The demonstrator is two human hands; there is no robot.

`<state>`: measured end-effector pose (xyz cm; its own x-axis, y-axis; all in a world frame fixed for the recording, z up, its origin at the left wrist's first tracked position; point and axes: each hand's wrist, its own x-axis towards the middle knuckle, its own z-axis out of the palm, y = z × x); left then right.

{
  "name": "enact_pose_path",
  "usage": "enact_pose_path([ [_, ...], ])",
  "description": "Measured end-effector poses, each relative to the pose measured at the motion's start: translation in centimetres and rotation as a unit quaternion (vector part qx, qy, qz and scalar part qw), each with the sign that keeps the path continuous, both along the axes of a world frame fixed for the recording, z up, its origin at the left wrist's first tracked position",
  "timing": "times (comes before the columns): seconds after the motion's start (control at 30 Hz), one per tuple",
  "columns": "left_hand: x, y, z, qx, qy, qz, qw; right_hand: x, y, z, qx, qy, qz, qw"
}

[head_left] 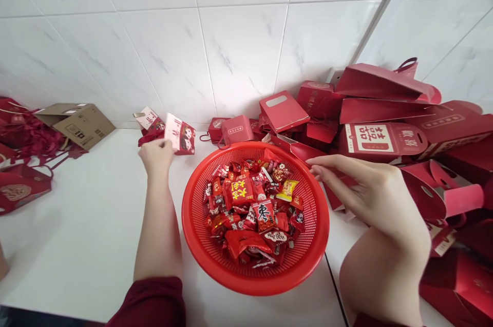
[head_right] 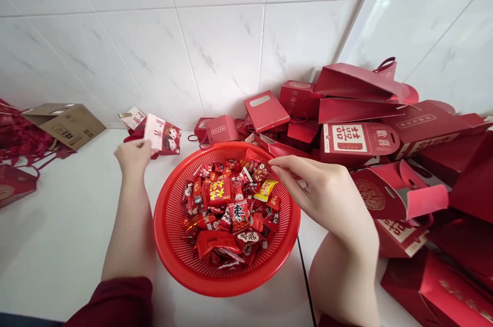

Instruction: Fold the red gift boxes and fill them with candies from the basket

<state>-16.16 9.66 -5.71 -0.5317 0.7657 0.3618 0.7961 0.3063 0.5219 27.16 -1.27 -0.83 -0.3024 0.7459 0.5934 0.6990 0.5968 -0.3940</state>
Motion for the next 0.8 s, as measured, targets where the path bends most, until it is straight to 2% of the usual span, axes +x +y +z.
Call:
enact_pose_path([
  [0.13,0.3,1.7,-1.9,-0.052,0.004,0.024,0.998,0.3,0.2,-0.2,0.011,-0.014,-0.015,1.0],
  [0.27,0.4,3.6,-2.6,-0.075,0.025,0.059,0.995,0.6,0.5,-0.5,0.01,-0.017,-0.022,1.0],
  [0.57,0.5,10.5,-1.5,-0.106,0.061,0.066,0.99,0.7,1.2,-0.5,-0.009,-0.033,-0.049,0.998],
  [0.67,0.5,11.9,-1.1,-0.117,0.067,0.059,0.989,0.7,1.4,-0.4,-0.018,-0.029,-0.048,0.998],
  [0.8,0.4,12.9,-0.9,-0.139,0.063,0.01,0.988,0.7,1.8,-0.4,-0.041,-0.028,-0.046,0.998],
])
